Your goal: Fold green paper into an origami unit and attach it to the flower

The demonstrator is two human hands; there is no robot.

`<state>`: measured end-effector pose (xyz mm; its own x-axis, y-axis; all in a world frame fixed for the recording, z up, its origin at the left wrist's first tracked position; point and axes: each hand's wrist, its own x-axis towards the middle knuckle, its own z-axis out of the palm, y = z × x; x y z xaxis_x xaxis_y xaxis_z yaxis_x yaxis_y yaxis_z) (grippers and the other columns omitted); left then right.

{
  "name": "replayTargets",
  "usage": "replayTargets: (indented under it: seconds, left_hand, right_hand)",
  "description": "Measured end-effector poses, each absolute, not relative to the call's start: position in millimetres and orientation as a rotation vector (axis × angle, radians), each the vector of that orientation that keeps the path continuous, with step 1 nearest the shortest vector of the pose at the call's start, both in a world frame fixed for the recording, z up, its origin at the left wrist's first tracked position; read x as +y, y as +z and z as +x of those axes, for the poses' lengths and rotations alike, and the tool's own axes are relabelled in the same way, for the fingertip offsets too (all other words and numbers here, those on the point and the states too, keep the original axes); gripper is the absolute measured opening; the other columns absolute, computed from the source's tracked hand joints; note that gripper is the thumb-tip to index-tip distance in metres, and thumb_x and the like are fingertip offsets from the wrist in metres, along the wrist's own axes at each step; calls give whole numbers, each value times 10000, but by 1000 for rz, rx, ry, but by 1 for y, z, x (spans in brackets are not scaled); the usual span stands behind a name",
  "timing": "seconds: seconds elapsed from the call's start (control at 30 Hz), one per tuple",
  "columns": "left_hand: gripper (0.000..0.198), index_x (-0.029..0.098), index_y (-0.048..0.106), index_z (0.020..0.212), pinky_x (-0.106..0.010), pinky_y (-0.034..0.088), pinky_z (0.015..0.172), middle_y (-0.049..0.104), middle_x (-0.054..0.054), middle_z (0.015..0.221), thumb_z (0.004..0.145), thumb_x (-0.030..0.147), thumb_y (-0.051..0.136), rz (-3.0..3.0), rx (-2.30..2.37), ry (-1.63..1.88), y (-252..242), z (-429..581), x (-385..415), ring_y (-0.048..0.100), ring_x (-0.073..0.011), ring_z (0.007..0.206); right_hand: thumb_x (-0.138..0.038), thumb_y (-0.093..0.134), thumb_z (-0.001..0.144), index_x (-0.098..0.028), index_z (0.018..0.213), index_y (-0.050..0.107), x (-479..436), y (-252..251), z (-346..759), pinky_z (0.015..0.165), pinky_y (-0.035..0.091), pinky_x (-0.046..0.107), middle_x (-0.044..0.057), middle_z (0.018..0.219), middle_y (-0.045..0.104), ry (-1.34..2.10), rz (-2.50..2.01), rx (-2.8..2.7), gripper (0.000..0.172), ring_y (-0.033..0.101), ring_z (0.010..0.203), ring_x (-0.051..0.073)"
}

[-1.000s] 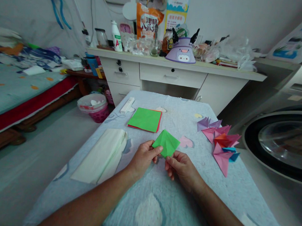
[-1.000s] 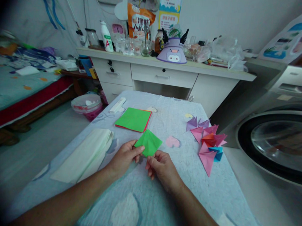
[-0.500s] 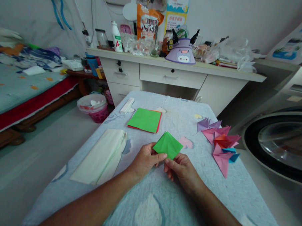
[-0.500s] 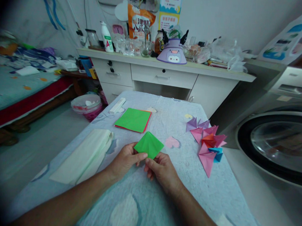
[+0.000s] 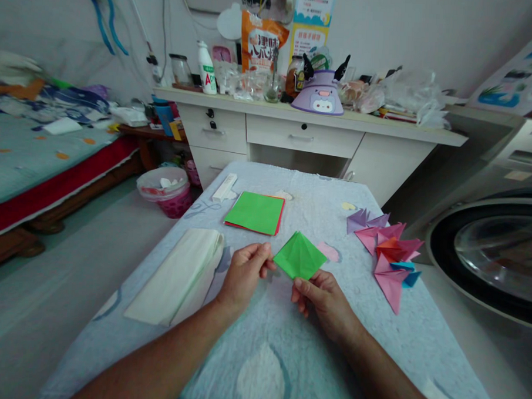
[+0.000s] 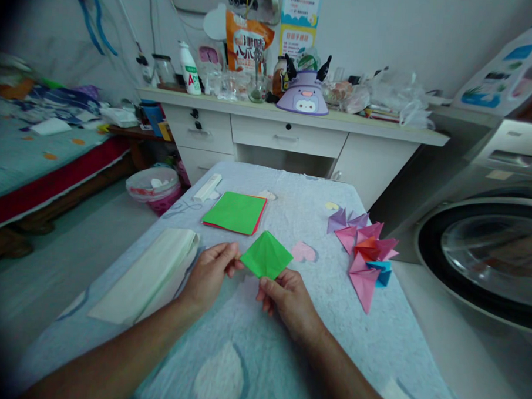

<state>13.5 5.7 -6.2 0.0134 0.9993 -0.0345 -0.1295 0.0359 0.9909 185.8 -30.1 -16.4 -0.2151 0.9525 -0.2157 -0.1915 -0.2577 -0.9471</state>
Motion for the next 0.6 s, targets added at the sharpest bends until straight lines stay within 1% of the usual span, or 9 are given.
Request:
replayTargets:
  seconds: [0.07,0.1,0.13,0.17,0.2,0.27,0.33,0.47,0.6]
  left_hand:
    - [404,154,621,757,-210,373,513,606,-1,624,862,537,546,1012,1029,1260,-10,15,6,486,-90,521]
    - [410,157,631,833,-212,376,506,611,-3,651,849,559,556,1001,951,1206,-11,18,5,501,-96,531]
    - [415,160,631,890,-214,374,494,609,0,659,820,568,596,994,885,1145,-12,20,3,505,-99,529]
    - [403,162,630,917,-213,374,493,599,12,643,766,533,679,1001,831,1081,-12,23,2,503,-98,522]
    - [388,159,632,893,-213,373,496,596,17,620,712,482,749,1022,787,1032,-12,27,0,500,-96,513]
    - [326,145,632,764,-230,384,510,591,4,561,725,449,742,1062,739,958,-10,32,-4,511,-107,502]
    - [302,145,621,681,-241,389,519,593,-4,536,754,422,714,1089,751,953,-9,35,-6,520,-116,501]
    - [263,152,618,645,-241,382,515,593,3,526,784,367,679,1132,813,981,-9,32,-6,516,-113,493]
    - [269,157,619,617,-243,378,512,572,9,503,793,356,658,1136,840,997,-7,28,-5,498,-109,479]
  right_hand:
    - [-443,758,726,-141,601,647,-30,-17,187,381,381,181,-2,511,606,1624,-1109,-1032,345,475,386,65]
    - [-439,759,726,-141,613,653,-30,-17,187,385,385,182,0,524,614,1621,-1103,-1026,336,477,391,66]
    - [-438,758,729,-141,627,660,-30,-17,187,387,387,184,2,535,620,1621,-1095,-1030,329,479,394,67]
    - [-440,754,734,-140,638,666,-30,-17,186,389,386,185,2,538,621,1620,-1085,-1041,327,478,396,67]
    - [-444,749,740,-140,642,670,-30,-16,185,389,382,185,0,535,615,1616,-1076,-1054,328,475,397,67]
    - [-451,741,750,-142,642,669,-30,-16,184,390,376,185,-7,525,602,1606,-1071,-1079,335,466,396,64]
    - [-461,741,751,-146,643,660,-31,-17,183,395,377,184,-12,527,598,1593,-1085,-1100,343,465,401,64]
    - [-484,742,745,-150,675,651,-30,-21,183,408,385,187,-10,557,613,1585,-1105,-1137,353,469,412,65]
    - [-465,747,747,-153,740,670,-29,-19,183,439,412,196,0,621,633,1633,-1053,-1169,321,495,462,76]
